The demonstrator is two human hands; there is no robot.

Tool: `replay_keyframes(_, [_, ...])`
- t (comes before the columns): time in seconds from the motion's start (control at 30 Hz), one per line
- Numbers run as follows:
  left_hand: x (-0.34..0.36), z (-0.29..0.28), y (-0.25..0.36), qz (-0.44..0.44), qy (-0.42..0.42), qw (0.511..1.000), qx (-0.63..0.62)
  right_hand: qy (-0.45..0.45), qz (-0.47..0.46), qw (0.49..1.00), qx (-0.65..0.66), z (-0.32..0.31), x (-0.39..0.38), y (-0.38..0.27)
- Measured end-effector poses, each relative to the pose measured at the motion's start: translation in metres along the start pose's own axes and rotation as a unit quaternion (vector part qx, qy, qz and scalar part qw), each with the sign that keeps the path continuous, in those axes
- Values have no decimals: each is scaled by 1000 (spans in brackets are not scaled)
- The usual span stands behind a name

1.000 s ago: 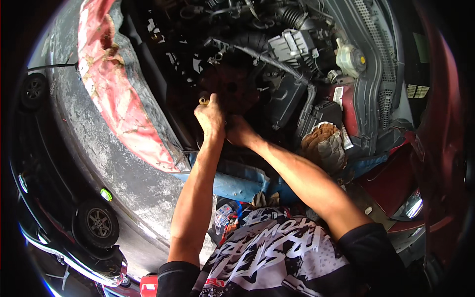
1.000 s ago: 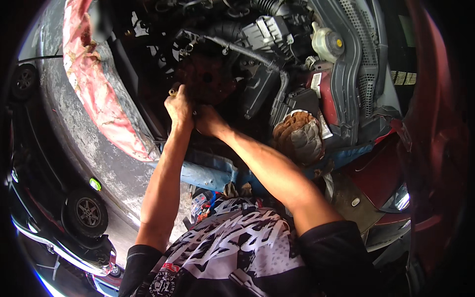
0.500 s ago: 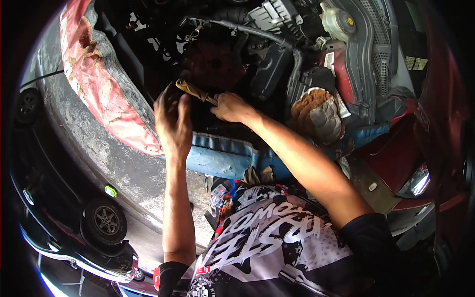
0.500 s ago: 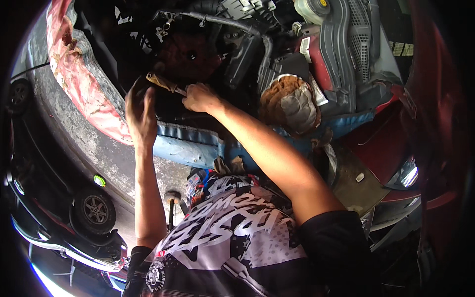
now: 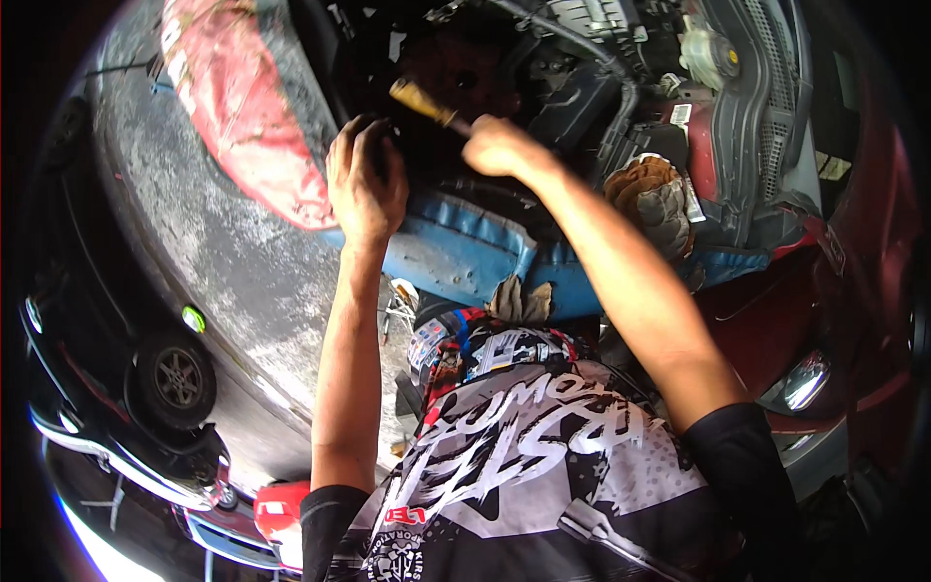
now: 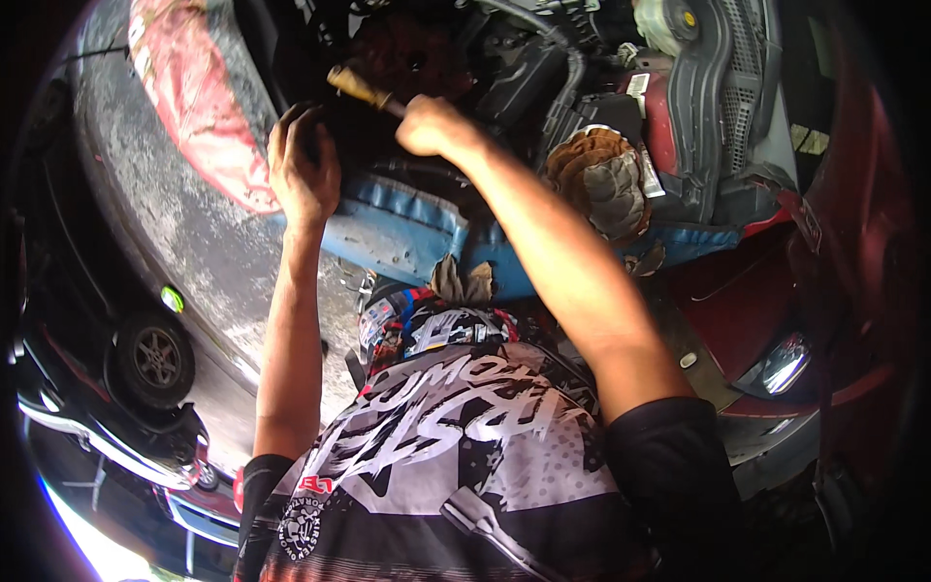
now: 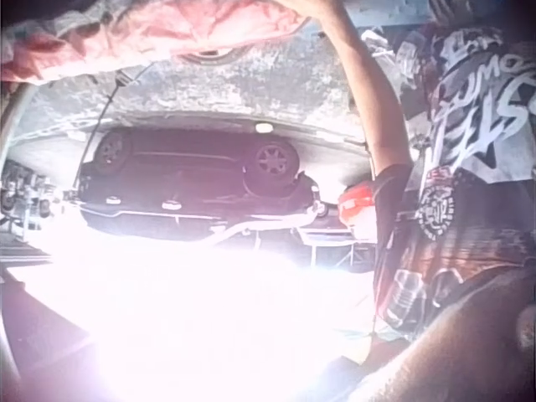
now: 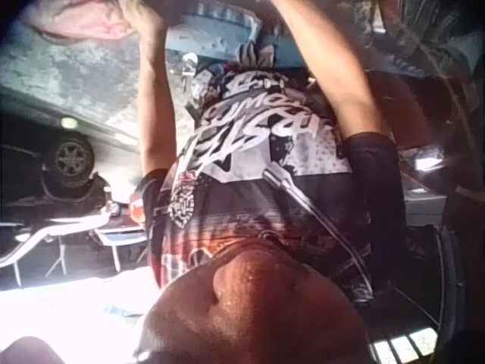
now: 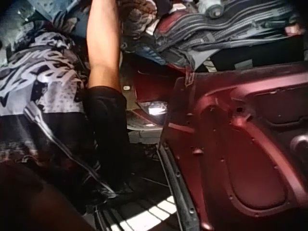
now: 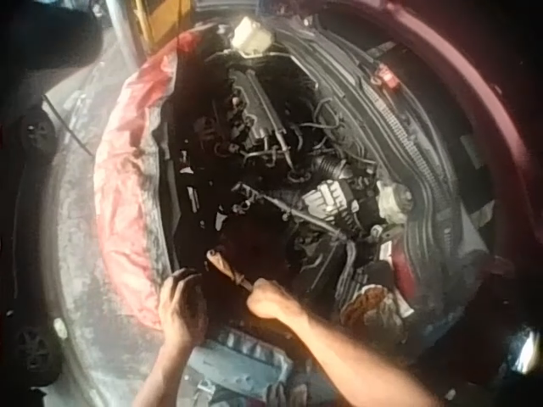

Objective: Loosening bolts and tapping engine components using a socket wrench and hammer.

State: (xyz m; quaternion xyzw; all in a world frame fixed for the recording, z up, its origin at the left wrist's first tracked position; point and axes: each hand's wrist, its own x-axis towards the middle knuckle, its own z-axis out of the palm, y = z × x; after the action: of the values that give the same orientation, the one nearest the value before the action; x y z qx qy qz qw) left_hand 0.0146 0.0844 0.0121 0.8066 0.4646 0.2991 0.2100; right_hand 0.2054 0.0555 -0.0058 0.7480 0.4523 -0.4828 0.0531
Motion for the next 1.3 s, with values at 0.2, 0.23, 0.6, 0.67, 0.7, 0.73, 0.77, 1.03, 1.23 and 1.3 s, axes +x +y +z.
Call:
replay_keyframes(0.2, [0,2,-7,18,14,1000,-12,-6,-23,998,57,-50,-14,47])
replay_keyframes(0.23, [1,5,-8,23,21,999,-7,0,-35,996,81,-57,-17,58])
replay_keyframes(0.6, [-6,7,-15,24,31,999,-2,59,-25,993,-98,-88,-34,49])
replay_keyframes(0.67, [-6,9,-15,22,31,999,-2,111,3,989,-99,-81,-20,51])
replay_keyframes(0.7, [-5,9,-14,22,30,999,-2,112,3,989,-101,-79,-14,52])
replay_keyframes(0.73, [-4,10,-12,22,32,999,-4,109,6,988,-107,-79,-9,54])
replay_keyframes(0.77, [-5,8,-12,25,34,999,-2,104,6,988,-114,-77,-7,51])
replay_keyframes(1.03, [-5,6,-12,28,43,999,3,71,-9,975,-210,-58,-3,27])
replay_keyframes(1.23, [-6,5,-12,31,49,998,4,37,-11,961,-274,-34,-10,7])
replay_keyframes(1.3, [-6,5,-11,30,52,998,8,44,-24,954,-294,-26,-13,6])
